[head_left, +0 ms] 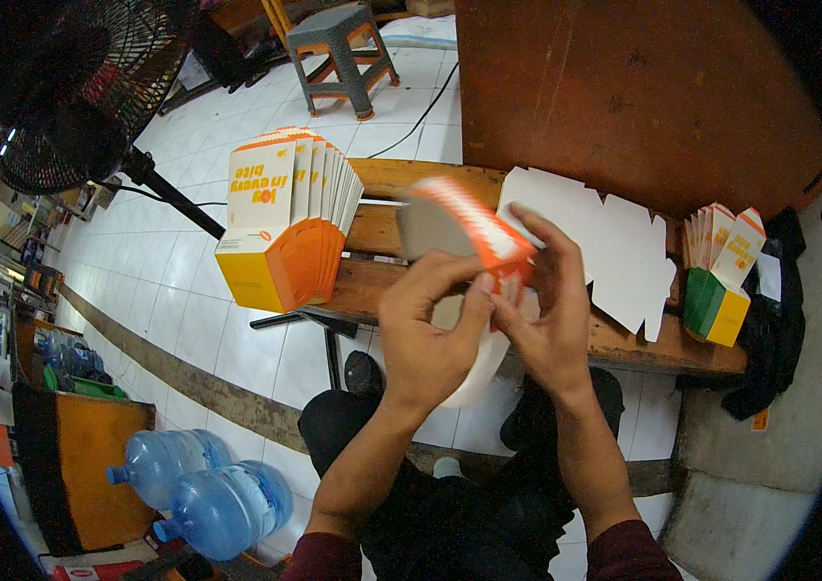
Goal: The person folds flat cardboard pieces into small rectangular boxes by hand. They fold the sides, tuck flaps, and stack the finished boxes on the right side of the bench. The process is repeated continuously throughout the clip.
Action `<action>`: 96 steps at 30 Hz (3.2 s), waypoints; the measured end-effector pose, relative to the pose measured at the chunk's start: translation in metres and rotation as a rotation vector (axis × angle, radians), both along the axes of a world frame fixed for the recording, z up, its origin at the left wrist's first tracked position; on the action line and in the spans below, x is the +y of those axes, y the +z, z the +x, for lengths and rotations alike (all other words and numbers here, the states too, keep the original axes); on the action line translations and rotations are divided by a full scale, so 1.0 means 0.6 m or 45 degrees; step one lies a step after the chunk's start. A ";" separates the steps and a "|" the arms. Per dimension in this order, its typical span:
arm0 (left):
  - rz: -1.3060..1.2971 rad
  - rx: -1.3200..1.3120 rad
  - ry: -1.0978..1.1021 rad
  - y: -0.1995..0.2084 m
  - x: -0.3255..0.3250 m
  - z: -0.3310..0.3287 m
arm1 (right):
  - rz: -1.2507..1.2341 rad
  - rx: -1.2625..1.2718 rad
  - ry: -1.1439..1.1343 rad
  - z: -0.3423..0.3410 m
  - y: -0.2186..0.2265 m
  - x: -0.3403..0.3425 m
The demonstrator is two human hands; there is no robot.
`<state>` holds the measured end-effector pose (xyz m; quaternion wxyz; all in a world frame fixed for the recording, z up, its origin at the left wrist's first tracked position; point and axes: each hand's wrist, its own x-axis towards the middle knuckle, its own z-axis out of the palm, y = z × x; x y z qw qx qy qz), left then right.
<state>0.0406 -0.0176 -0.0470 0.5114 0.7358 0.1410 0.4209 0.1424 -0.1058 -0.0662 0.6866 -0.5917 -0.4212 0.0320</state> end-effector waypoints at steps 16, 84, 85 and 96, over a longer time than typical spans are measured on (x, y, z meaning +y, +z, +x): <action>-0.860 0.071 -0.068 -0.047 0.053 0.004 | -0.362 0.400 0.261 0.014 -0.017 0.008; -0.324 0.096 -0.204 -0.033 0.071 -0.018 | -0.534 -0.636 -1.515 0.221 -0.065 -0.447; -0.303 0.083 -0.226 -0.036 0.071 -0.017 | -0.613 -0.485 -1.489 0.240 -0.086 -0.453; -0.447 0.303 -0.222 -0.061 0.079 -0.015 | -1.640 -0.470 -1.352 0.399 -0.173 -0.416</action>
